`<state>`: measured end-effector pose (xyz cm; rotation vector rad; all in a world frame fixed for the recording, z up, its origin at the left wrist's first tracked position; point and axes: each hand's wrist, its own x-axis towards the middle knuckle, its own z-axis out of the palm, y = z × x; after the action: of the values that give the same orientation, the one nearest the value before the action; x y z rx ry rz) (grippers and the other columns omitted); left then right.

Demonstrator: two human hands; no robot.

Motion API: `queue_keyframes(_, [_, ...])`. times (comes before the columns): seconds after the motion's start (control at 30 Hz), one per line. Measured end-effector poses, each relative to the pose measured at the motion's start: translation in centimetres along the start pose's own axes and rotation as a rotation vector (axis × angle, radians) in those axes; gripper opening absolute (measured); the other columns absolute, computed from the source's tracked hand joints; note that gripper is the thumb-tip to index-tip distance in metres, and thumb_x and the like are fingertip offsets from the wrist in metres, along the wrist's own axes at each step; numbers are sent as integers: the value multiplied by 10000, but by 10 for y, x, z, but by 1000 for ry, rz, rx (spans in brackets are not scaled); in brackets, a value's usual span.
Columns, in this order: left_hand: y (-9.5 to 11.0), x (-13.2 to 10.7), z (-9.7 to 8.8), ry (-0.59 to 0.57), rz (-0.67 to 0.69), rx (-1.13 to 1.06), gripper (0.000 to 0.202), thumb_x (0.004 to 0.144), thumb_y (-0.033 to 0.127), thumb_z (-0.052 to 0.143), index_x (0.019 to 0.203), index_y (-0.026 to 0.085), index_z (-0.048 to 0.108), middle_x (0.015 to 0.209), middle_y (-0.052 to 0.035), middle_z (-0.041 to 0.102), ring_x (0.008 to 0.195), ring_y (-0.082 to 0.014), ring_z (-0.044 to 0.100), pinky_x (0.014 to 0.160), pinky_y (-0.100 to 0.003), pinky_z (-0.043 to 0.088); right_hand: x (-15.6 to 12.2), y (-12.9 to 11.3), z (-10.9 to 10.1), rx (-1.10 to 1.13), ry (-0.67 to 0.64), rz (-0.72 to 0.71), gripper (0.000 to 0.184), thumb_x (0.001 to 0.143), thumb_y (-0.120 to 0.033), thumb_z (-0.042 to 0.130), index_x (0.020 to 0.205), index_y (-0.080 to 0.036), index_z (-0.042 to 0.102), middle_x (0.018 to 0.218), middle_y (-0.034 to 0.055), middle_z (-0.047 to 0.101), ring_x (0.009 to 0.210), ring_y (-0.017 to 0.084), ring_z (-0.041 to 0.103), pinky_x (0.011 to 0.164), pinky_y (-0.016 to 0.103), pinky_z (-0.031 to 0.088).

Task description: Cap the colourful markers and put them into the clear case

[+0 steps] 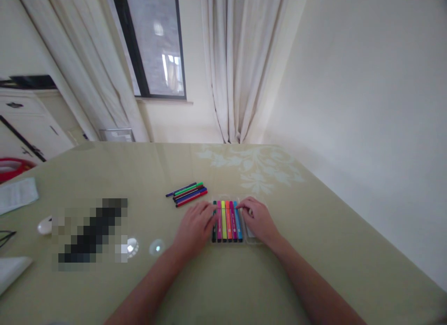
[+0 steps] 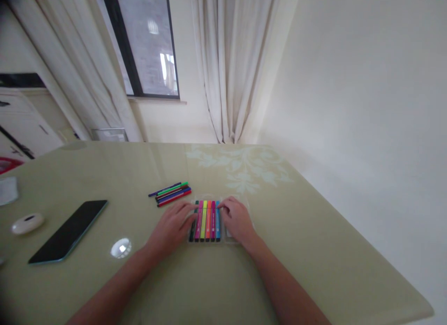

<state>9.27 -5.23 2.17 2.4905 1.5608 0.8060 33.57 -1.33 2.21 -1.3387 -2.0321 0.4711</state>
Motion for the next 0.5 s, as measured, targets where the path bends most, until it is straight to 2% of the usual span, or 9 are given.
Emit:
queue_keyframes(0.07, [-18,3,-6,65,-176,162,300,1043,256,433,1228,206,664,1183,-111,668,1110,-281,599,969,-448,482,0,1,-1,-13,33,3,286,852,-35,513,917,-202,736,933,48,722,841,184,653,810,313,482])
queue_keyframes(0.17, [-36,3,-15,45,-334,359,297,1024,237,443,1223,174,654,1181,-135,643,1130,-319,581,948,-470,479,0,2,-3,-12,73,7,276,862,-54,494,912,-204,721,921,49,725,829,185,650,795,316,485])
queue_keyframes(0.37, [-39,3,-19,-26,-394,361,204,1022,312,480,1035,192,645,1130,-113,643,1097,-301,581,930,-434,477,0,2,-4,13,102,-7,272,870,-68,489,912,-216,713,913,44,730,833,185,658,796,314,493])
queue_keyframes(0.5, [-42,5,-16,-58,-373,264,222,1023,282,449,1011,187,649,1074,-113,676,1080,-308,605,945,-457,479,-1,-3,-3,48,109,-7,260,883,-85,495,911,-217,718,916,46,729,848,188,662,806,317,503])
